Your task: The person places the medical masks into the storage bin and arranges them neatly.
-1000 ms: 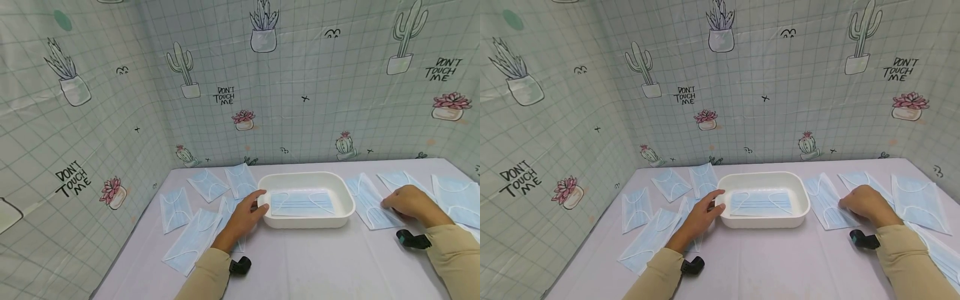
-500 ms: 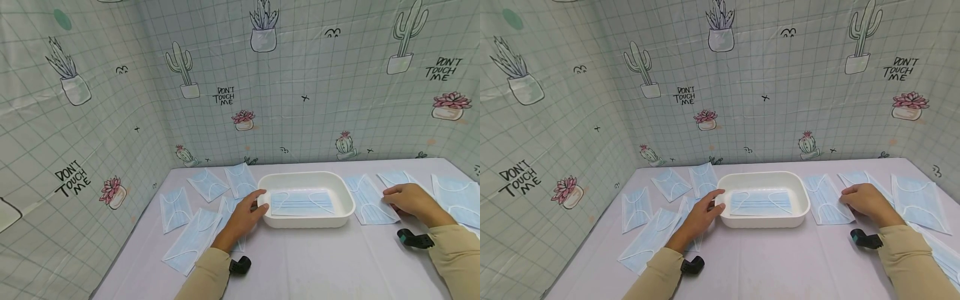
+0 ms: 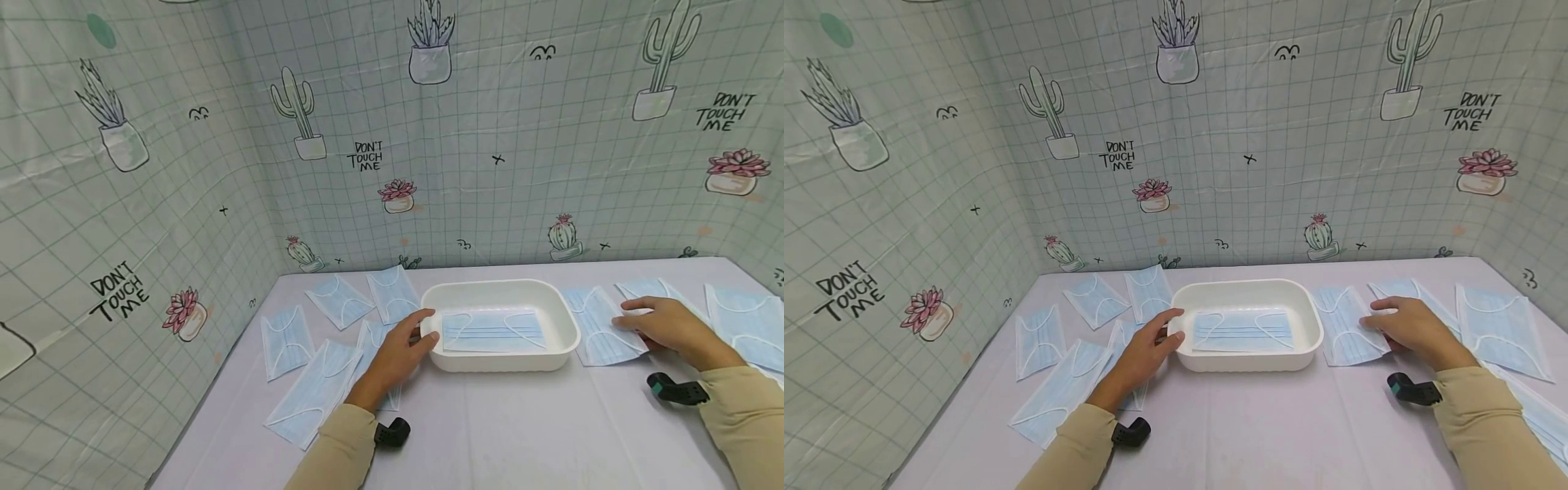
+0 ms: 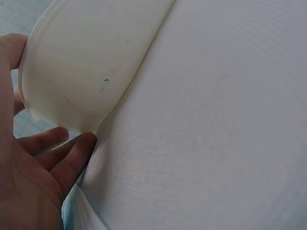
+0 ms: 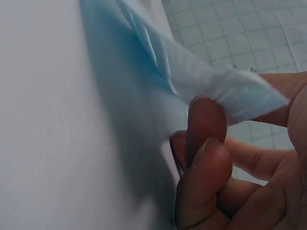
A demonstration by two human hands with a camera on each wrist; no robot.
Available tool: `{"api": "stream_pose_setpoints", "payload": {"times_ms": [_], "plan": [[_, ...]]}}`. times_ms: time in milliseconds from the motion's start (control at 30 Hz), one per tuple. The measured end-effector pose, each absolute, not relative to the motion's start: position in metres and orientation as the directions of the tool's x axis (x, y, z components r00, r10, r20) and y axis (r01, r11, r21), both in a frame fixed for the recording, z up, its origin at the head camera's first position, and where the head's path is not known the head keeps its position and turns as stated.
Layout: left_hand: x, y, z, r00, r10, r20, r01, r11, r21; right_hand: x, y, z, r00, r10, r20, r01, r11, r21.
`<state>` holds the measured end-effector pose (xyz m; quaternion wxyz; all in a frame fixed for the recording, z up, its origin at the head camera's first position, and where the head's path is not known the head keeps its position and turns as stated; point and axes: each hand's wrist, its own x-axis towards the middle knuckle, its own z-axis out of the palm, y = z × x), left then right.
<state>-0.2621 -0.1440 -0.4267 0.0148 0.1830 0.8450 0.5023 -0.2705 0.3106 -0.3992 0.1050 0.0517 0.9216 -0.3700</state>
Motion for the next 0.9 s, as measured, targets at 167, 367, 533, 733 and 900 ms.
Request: {"api": "stream_pose_setpoints", "payload": {"times_ms": [167,367,533,733,900], "plan": [[-0.262,-0.144,-0.426,-0.933,0.326,0.155,0.293,0.432,0.853,-0.271,0.308,-0.400,-0.980,-0.029,-0.195,0.120,0.699,-0.705],[-0.262,-0.144,-0.426,-0.930,0.332,0.160,0.299,0.426,0.854,-0.269,0.307,-0.403,-0.984,-0.072,-0.165,0.077,0.659,-0.748],[-0.262,-0.144,-0.426,-0.927,0.337,0.165,0.305,0.420,0.855,-0.268,0.305,-0.403,-0.979,-0.105,-0.173,0.068,0.633,-0.771],[-0.261,-0.144,-0.424,-0.929,0.336,0.156,0.298,0.425,0.855,-0.269,0.301,-0.399,-0.974,-0.115,-0.196,0.075,0.651,-0.755],[-0.259,-0.145,-0.423,-0.932,0.329,0.151,0.292,0.435,0.852,-0.269,0.296,-0.399,-0.965,-0.146,-0.219,0.085,0.613,-0.785]]}}
